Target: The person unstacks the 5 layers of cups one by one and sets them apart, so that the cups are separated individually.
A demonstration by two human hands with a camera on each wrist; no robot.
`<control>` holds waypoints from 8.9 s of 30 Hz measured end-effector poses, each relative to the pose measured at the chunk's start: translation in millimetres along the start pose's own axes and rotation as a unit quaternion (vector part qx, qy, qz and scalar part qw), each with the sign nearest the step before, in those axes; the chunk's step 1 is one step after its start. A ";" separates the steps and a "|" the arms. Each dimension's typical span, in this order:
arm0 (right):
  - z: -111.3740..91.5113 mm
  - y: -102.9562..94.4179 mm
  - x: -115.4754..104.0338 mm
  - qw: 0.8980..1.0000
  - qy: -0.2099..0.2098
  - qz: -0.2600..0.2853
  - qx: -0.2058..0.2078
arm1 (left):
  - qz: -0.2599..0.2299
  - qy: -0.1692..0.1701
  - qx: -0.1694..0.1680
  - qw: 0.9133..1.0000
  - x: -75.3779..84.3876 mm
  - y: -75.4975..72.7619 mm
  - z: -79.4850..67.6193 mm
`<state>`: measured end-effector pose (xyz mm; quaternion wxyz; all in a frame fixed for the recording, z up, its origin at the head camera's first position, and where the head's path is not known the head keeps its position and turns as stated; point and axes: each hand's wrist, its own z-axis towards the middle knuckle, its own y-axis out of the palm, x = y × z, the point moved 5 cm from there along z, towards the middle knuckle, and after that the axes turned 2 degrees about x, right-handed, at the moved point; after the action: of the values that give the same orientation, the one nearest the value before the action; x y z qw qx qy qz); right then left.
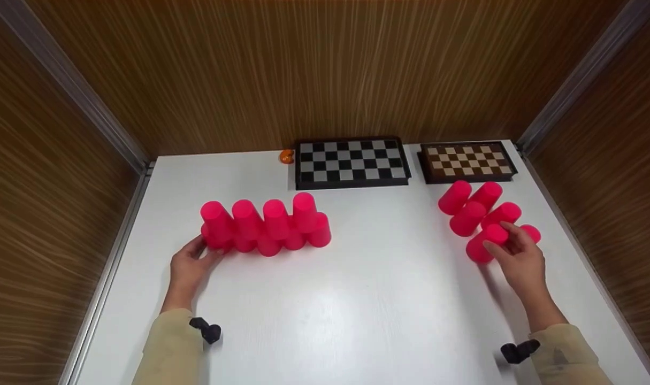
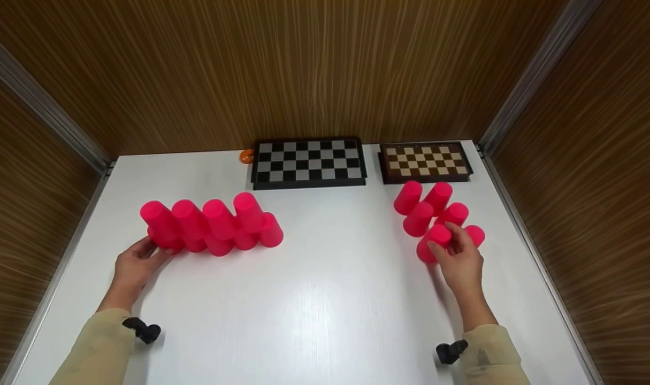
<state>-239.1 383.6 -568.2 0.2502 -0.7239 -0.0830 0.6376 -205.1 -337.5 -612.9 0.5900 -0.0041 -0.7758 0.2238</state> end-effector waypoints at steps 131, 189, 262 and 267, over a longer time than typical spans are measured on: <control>32.1 162.2 -174.6 0.981 -0.150 0.110 -0.060 | 0.022 -0.011 -0.006 1.000 1.2 -1.1 1.4; 77.0 128.8 -70.3 0.998 -0.024 0.040 -0.029 | 0.018 -0.007 0.004 1.000 -1.8 2.0 1.5; -74.1 332.3 -248.8 0.940 -0.222 0.106 -0.237 | 0.017 0.002 0.003 1.000 -0.5 0.5 2.9; -63.5 310.6 -245.0 0.944 -0.227 0.113 -0.212 | 0.021 0.002 0.002 1.000 1.6 0.1 1.7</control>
<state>-282.1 -7.7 -493.6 -0.0079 -0.6009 -0.1882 0.7768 -207.2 -337.5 -611.8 0.5864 -0.0197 -0.7741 0.2376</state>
